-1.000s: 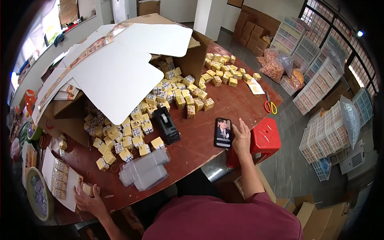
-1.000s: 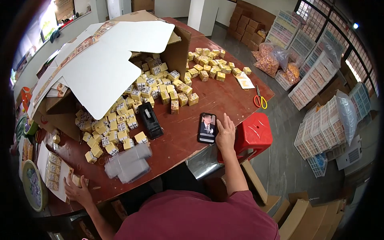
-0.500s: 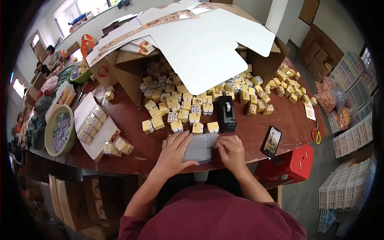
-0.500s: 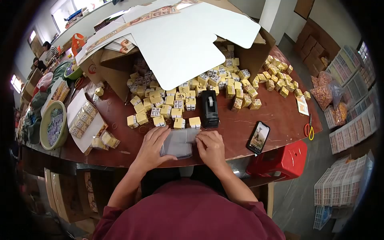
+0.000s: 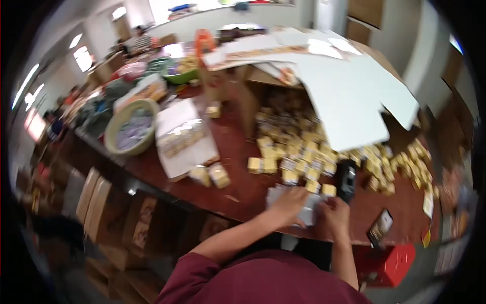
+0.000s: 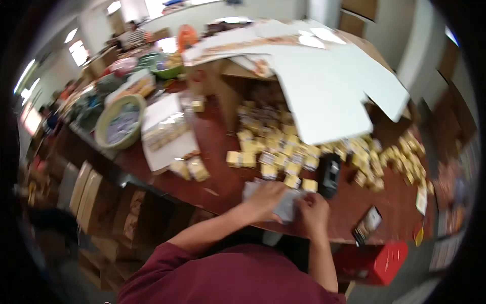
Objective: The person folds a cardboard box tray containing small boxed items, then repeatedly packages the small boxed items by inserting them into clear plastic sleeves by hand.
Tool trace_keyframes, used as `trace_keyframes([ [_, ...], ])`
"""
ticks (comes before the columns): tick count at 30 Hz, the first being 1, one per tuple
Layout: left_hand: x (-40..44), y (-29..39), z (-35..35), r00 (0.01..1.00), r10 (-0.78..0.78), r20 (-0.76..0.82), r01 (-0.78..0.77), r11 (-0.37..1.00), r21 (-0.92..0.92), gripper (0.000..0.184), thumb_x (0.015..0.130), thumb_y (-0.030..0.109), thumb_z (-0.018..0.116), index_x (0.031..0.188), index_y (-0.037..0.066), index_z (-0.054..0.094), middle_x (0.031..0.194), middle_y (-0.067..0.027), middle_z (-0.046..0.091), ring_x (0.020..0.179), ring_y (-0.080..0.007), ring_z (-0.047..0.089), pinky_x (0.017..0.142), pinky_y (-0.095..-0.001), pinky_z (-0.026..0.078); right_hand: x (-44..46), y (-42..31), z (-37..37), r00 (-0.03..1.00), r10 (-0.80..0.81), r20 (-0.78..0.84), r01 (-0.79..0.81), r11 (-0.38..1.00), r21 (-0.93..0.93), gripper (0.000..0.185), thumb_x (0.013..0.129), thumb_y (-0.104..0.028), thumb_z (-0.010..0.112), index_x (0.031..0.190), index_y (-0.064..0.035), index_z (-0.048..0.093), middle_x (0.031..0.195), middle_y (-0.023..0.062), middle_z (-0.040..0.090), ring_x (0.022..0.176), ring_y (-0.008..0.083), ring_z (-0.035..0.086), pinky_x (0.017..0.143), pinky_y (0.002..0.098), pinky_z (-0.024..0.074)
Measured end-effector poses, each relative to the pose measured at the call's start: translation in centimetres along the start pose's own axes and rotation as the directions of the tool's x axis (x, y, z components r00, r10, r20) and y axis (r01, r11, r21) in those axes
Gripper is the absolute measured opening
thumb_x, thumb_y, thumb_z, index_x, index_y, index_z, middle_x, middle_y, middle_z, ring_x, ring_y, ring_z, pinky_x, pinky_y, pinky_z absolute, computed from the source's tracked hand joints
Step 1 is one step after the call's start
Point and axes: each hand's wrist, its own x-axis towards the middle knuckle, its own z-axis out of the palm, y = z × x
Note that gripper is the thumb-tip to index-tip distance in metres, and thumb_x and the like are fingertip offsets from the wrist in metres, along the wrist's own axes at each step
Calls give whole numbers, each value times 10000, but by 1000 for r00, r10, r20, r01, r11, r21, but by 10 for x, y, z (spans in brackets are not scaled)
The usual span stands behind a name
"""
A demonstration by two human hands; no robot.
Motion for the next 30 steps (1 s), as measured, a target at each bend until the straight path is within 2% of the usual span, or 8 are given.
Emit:
trace_keyframes([
  [2, 0, -1, 11, 1000, -24, -4, 24, 1000, 11, 1089, 562, 436, 954, 1386, -77, 462, 1447, -237, 468, 1349, -419, 442, 1130, -489, 386, 11, 26, 13, 997, 83, 0, -79, 951, 300, 248, 823, -57, 799, 989, 63, 658, 858, 130, 720, 755, 173, 686, 677, 315, 560],
  [10, 1, -2, 30, 994, -25, -104, 28, 999, 33, 1234, 475, 490, 961, 1414, -107, 426, 1388, -205, 479, 1302, -363, 436, 1120, -464, 356, 43, 43, 5, 950, 127, 286, -143, 989, 36, 245, 895, -138, 773, 906, 87, 678, 777, 115, 689, 678, 135, 625, 601, 295, 504],
  [12, 3, 1, 27, 992, -8, -125, 13, 999, 36, 1255, 516, 512, 954, 1454, -110, 398, 1458, -235, 453, 1410, -404, 391, 1189, -478, 303, 6, -32, -10, 964, -84, 251, 103, 993, -65, 162, 955, -182, 691, 975, -93, 825, 804, 88, 737, 658, 203, 668, 580, 335, 526],
  [15, 6, 7, 22, 965, 58, -254, -15, 985, 169, 1211, 551, 476, 923, 1455, -132, 396, 1446, -240, 473, 1389, -406, 424, 1191, -466, 312, 49, 34, -20, 863, -258, 435, 301, 953, -33, 214, 969, -212, 658, 1115, -164, 808, 915, 72, 728, 737, 234, 650, 633, 396, 515],
  [22, -9, 53, -33, 917, 84, -390, 12, 971, 237, 1028, 655, 376, 833, 1435, -153, 422, 1358, -230, 523, 1306, -370, 490, 1169, -454, 346, 52, 36, -39, 746, -556, 365, 575, 815, 66, 422, 881, -108, 591, 1286, -106, 711, 1241, 133, 722, 948, 382, 673, 845, 443, 552],
  [26, 5, 60, -19, 689, 232, -687, 181, 862, 474, 899, 731, 344, 783, 1409, -147, 456, 1229, -219, 574, 1217, -377, 533, 1121, -474, 389, 35, -15, -57, 764, -431, 479, 492, 871, 0, 499, 922, -124, 531, 1409, -23, 578, 1321, 197, 672, 1032, 413, 671, 892, 453, 546],
  [28, 8, 54, -21, 738, 150, -658, 141, 919, 369, 781, 738, 309, 790, 1348, -98, 520, 1205, -191, 607, 1181, -341, 568, 1080, -457, 424, 32, -25, -56, 817, -332, 471, 293, 943, 157, 454, 1002, -226, 525, 1413, -43, 580, 1359, 180, 646, 1123, 356, 659, 945, 428, 531],
  [30, 6, 46, -32, 780, 56, -624, 100, 972, 212, 669, 739, 275, 801, 1280, -43, 571, 1161, -153, 644, 1104, -299, 610, 1010, -432, 466, -8, -95, -57, 910, 75, 408, -178, 959, 220, 435, 1040, -273, 527, 1413, -58, 585, 1336, 153, 657, 1053, 313, 687, 895, 395, 555],
])
